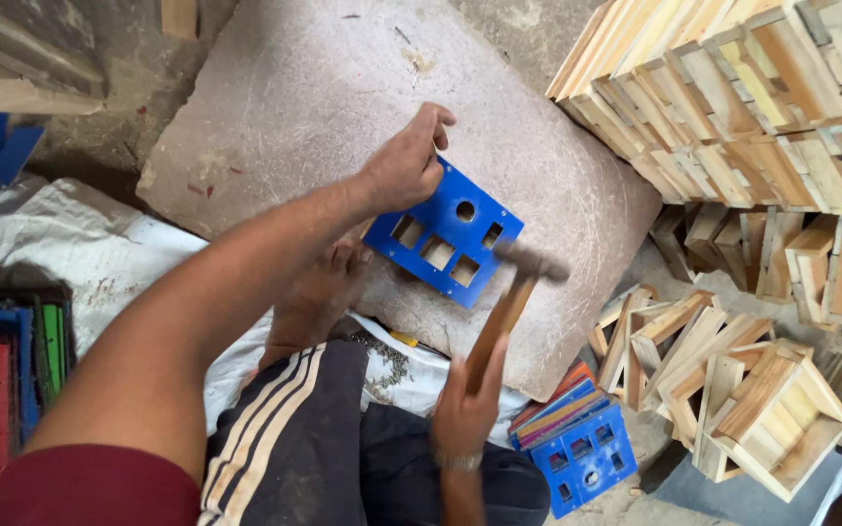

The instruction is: The person assembles small wooden boxes using a blue plastic jig and a hammer. They place wooden pieces into the jig, hammer them into place, remove the assembled box, and repeat the process.

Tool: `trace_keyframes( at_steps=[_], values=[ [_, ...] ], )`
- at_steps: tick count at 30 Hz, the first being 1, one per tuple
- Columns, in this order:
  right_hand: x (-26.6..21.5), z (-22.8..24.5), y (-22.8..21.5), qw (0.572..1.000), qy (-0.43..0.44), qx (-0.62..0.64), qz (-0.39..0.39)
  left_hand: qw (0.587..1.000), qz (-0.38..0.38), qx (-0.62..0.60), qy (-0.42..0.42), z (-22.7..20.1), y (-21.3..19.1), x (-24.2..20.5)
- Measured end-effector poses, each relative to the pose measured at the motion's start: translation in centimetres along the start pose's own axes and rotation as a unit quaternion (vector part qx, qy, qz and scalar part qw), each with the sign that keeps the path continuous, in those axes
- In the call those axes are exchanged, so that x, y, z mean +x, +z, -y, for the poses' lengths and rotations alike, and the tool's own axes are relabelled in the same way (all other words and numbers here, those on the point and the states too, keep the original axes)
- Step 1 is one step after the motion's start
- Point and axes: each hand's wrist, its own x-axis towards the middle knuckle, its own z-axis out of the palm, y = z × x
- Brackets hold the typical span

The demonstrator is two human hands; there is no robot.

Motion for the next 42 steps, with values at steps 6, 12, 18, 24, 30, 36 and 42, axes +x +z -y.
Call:
trace_keyframes(
  at_steps=[6,12,18,24,30,36,42],
  values=[
    [-9.3,-0.8,0.3,0.929,0.296,0.2,0.098,0.957,0.041,0.231,0.173,-0.3,-1.3,1.7],
    [-5.1,0.2,2.2,0.936,0.27,0.197,0.109,0.92,0.088,0.381,0.033,-0.1,-2.2,1.8],
    [5.2,-0.3,0.4,0.951,0.247,0.152,0.105,0.884,0.295,0.285,-0.227,-5.2,-4.7,-4.7],
    [5.7,-0.6,0.3,0.944,0.23,0.237,0.014,0.934,0.144,0.326,0.035,-4.8,-1.6,-3.0],
    [-0.3,-2.1,-0.4,0.923,0.291,0.253,0.016,0.867,0.223,0.375,0.242,-2.8,2.3,3.3],
    [-4.0,-4.5,-0.2,0.904,0.311,0.292,0.044,0.857,0.309,0.396,0.117,-4.4,1.0,3.5],
    [-4.7,-6.9,0.0,0.882,0.314,0.347,0.053,0.907,0.173,0.383,0.01,-3.9,-1.2,0.7]
  ],
)
